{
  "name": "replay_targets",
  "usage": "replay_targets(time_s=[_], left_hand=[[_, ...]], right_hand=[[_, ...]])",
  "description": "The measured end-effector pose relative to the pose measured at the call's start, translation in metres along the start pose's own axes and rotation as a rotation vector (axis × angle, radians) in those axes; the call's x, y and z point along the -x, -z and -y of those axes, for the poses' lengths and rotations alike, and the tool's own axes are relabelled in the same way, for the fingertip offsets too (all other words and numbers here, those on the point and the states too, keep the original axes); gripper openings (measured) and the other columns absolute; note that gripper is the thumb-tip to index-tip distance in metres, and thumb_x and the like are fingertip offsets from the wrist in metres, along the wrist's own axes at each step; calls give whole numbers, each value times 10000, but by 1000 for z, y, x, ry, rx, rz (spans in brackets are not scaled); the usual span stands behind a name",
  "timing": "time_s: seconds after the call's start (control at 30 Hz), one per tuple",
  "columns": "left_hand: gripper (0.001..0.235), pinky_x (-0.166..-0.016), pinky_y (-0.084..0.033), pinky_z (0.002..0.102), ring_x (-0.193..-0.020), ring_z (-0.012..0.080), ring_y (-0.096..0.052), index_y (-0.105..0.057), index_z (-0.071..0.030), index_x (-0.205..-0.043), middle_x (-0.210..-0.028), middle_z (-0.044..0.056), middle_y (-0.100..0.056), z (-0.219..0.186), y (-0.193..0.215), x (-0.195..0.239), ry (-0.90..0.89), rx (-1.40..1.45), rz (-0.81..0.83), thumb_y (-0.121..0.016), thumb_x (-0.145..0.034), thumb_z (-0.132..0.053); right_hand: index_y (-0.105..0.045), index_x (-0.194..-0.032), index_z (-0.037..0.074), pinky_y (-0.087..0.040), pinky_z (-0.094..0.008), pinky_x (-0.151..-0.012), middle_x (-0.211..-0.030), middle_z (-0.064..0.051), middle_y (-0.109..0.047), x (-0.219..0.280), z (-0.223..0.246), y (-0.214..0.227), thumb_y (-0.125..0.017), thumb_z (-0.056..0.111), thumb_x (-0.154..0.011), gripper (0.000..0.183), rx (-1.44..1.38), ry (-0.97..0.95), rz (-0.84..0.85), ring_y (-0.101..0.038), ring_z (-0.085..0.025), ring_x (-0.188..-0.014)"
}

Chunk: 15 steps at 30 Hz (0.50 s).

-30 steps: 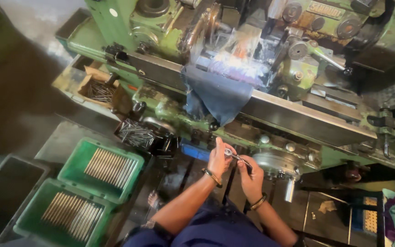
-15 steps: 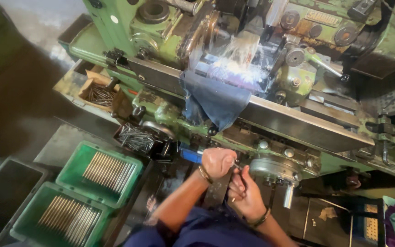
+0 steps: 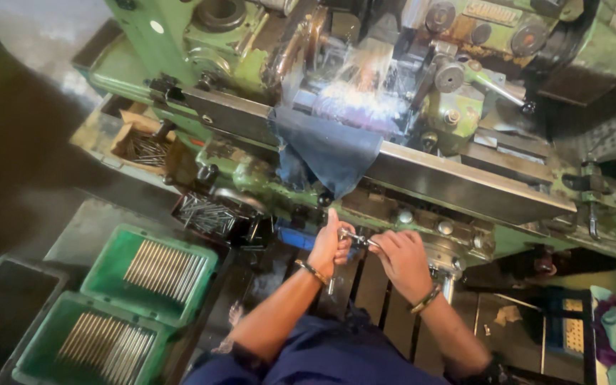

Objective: The person repeatedly picks metal rods from green bins, inserts them into a lathe chuck, operates the machine to machine the rods, and then removes the finished pieces. The process is repeated multiple times throughout the clip.

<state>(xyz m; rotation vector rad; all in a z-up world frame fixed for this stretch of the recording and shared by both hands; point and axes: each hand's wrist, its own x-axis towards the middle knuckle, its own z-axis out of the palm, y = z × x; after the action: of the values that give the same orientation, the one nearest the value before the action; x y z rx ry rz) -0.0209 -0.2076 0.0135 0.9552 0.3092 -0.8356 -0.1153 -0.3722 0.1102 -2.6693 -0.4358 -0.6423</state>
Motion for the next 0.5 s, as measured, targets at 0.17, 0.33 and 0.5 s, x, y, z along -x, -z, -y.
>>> replay_targets(time_s=[0.17, 0.33, 0.5], left_hand=[[691, -351, -170, 250, -360, 72, -244, -565, -126, -861, -519, -56, -326, 5, -4, -8, 35, 32, 91, -317, -978, -760], [679, -365, -184, 248, -377, 71, -259, -582, -146, -898, -534, -61, -347, 10, 1, -10, 107, 19, 119, -340, -960, -778], [662, -381, -190, 224, -407, 43, -279, -599, -165, -937, -567, -81, -388, 20, 6, -18, 187, -10, 216, -378, -962, -789]], right_hand=[[-671, -926, 162, -413, -411, -907, -825, 3, -648, -25, 3, 17, -734, 258, -845, 140, 112, 115, 80, -628, -201, -817], [-631, -843, 186, -412, -410, -910, -785, 14, -601, -44, -4, 36, -699, 305, -839, 138, 170, 302, 178, -609, -192, -842], [-612, -818, 222, -415, -392, -892, -784, 33, -561, -59, -19, 54, -681, 297, -828, 103, 144, 500, 328, -581, -176, -833]])
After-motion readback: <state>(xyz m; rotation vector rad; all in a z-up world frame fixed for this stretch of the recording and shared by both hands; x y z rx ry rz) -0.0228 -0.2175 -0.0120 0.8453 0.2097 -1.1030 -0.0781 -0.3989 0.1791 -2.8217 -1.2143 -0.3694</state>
